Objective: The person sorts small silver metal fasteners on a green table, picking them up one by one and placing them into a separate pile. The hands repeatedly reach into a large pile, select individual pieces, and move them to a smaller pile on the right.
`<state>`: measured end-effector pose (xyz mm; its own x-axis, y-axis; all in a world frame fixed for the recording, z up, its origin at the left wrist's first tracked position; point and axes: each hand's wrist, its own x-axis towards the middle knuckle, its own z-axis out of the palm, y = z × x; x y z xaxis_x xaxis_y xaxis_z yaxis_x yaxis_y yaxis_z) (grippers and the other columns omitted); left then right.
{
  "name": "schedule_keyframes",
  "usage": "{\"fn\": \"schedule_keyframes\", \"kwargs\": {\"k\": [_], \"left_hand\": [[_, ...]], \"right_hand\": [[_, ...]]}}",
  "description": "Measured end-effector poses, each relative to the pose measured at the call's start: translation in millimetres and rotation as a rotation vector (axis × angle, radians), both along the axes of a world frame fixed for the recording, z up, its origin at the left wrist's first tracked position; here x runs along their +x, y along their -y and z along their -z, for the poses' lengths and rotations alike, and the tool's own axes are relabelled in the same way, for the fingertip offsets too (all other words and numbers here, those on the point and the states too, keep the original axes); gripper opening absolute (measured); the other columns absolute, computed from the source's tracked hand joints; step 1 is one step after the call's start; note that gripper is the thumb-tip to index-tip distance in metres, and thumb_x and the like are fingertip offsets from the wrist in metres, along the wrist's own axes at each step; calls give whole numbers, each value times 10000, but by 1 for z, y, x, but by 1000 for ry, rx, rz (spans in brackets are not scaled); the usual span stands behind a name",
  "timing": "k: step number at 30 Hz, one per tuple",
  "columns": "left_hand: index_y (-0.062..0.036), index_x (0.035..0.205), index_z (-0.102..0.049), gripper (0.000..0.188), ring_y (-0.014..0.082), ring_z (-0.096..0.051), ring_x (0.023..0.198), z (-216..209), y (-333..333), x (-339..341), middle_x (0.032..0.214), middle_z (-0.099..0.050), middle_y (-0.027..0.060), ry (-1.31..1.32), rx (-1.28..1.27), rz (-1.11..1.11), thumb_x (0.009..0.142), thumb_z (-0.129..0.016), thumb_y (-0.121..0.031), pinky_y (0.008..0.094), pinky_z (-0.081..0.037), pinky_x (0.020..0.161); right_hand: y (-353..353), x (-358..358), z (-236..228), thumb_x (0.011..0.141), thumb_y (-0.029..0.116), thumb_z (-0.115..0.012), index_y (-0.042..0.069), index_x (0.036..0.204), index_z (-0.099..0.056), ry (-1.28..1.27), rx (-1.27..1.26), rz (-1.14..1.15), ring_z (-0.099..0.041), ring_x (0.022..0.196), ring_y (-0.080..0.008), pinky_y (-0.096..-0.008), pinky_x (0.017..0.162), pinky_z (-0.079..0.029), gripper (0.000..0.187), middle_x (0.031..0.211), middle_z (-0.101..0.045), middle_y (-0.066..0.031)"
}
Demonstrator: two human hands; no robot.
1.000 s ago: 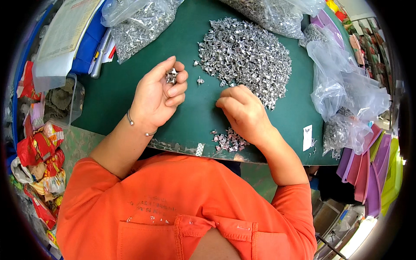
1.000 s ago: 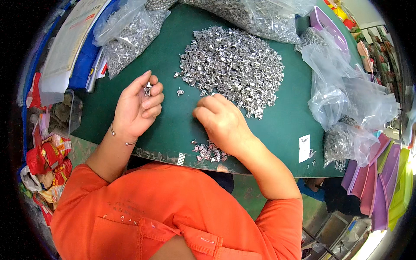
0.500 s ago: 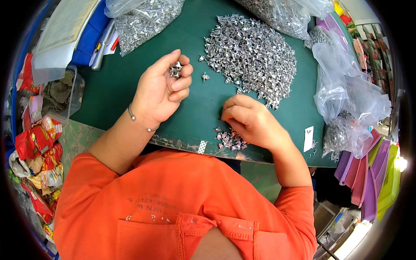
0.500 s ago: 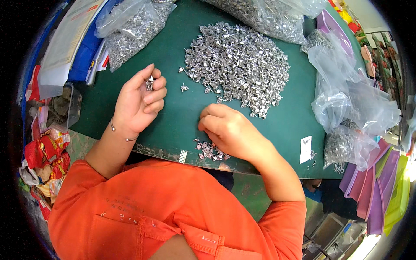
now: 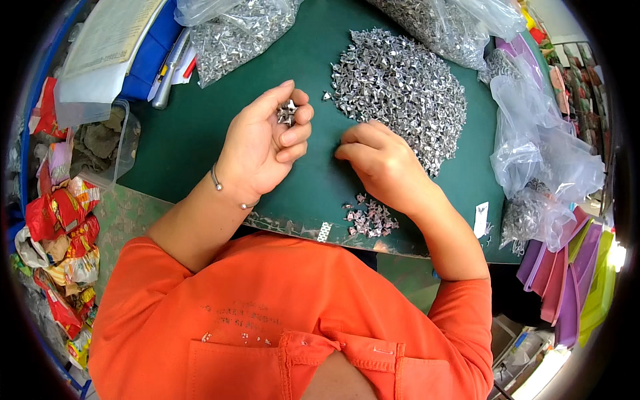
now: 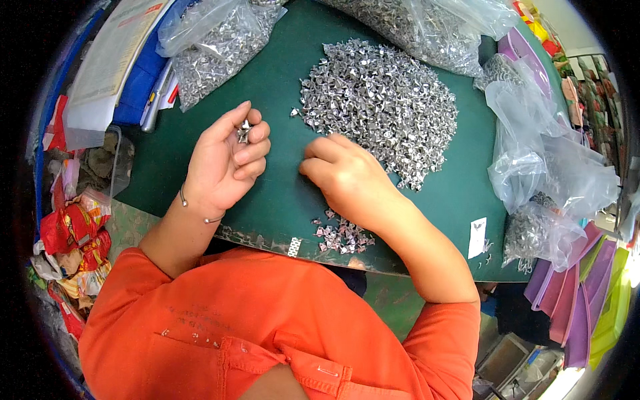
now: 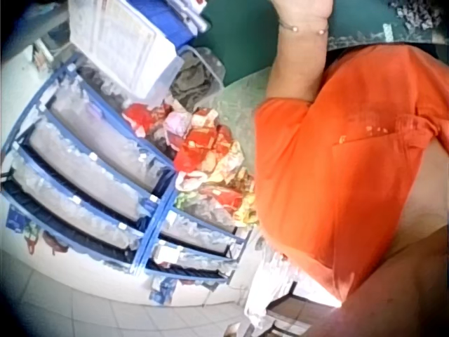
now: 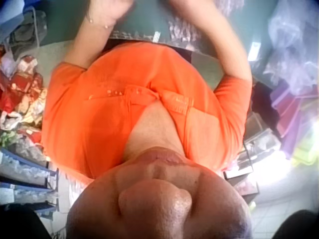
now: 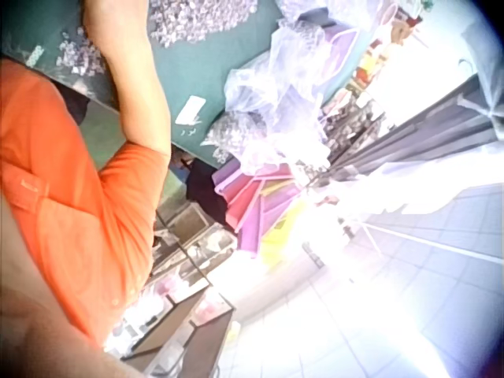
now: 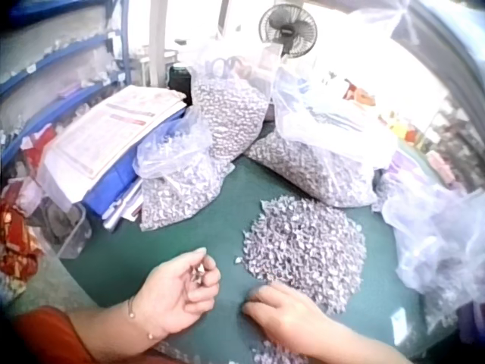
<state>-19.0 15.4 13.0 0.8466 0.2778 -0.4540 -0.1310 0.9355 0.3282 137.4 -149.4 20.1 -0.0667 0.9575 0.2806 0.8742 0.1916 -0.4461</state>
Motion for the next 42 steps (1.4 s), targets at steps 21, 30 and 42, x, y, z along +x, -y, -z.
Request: {"fn": "schedule_keyframes", "kwargs": {"k": [21,30,42], "left_hand": [[-60,983,-595,290,75,-403,518,-2,-1,-3,812,-534,33,42,-15,26,1101,-439,-274,210,-294,384],[-55,988,-585,281,86,-404,517,0,-2,-1,814,-532,42,-1,-59,18,1103,-435,-264,217,-297,383],[-43,999,-585,300,93,-407,532,8,-7,-1,814,-502,43,19,-101,52,1108,-418,-266,230,-296,385]], "right_hand": [[47,9,-14,786,-114,-647,15,1046,-702,-59,98,382,-688,901,-333,-403,786,-571,296,1009,-690,-145],[56,-2,-11,733,-51,-703,11,1014,-697,-271,-81,66,-661,931,-308,-401,796,-563,287,1075,-685,-111],[68,6,-3,845,-117,-616,21,1094,-690,-235,122,569,-680,965,-333,-393,833,-555,294,1076,-691,-149]]}}
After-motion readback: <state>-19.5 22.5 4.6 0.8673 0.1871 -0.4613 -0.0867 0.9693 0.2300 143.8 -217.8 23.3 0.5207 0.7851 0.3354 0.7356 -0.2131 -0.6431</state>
